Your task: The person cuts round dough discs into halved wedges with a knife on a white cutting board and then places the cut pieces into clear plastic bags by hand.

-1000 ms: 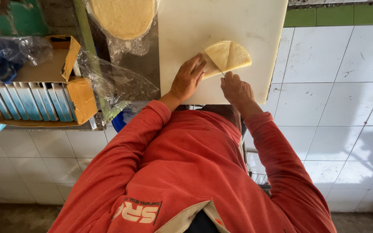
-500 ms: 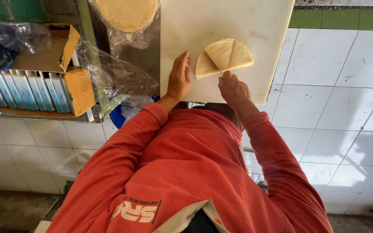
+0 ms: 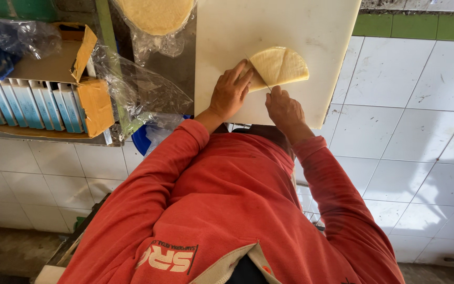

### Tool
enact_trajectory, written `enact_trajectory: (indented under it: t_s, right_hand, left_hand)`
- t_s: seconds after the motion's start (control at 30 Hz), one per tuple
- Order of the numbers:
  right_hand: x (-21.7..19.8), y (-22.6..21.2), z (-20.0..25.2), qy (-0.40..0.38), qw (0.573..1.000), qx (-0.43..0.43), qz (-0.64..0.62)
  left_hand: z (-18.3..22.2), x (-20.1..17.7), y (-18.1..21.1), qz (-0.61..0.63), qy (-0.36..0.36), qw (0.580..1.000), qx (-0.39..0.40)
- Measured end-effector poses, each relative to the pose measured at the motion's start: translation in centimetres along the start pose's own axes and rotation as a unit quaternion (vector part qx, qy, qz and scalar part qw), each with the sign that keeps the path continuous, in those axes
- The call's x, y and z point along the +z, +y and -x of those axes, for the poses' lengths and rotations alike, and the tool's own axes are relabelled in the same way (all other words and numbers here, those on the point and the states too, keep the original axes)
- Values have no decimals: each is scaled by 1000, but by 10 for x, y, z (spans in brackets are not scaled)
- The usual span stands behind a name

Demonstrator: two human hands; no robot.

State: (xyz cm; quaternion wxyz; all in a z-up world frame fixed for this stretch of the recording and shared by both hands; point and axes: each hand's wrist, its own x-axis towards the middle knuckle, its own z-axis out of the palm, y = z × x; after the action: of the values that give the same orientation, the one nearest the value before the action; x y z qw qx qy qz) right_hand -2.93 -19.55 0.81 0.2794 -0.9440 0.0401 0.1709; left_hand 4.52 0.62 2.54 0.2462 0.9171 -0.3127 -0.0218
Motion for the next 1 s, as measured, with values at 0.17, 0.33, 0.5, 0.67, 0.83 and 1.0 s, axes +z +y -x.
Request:
enact_trajectory:
  t_s: [0.17, 0.33, 0.5, 0.67, 0.83, 1.0]
  right_hand:
    - [0, -1, 0, 9, 1000, 1, -4]
    - [-3, -6, 5, 31, 999, 0, -34]
    - [0, -23, 25, 124, 973, 69, -180]
    - [16, -39, 26, 147, 962, 115, -199]
    - [30, -44, 18, 159, 956, 138, -205]
    - [36, -45, 13, 150, 955, 167, -196]
  left_hand:
    - [-2, 3, -1, -16, -16, 1000, -9]
    - [-3, 2, 1, -26, -15, 1000, -6]
    - [-22, 2, 4, -53, 50, 991, 109]
    - [-57, 12, 8, -67, -12, 982, 177]
    - [-72, 13, 8, -59, -61, 980, 180]
    - [-77, 10, 6, -70, -76, 975, 195]
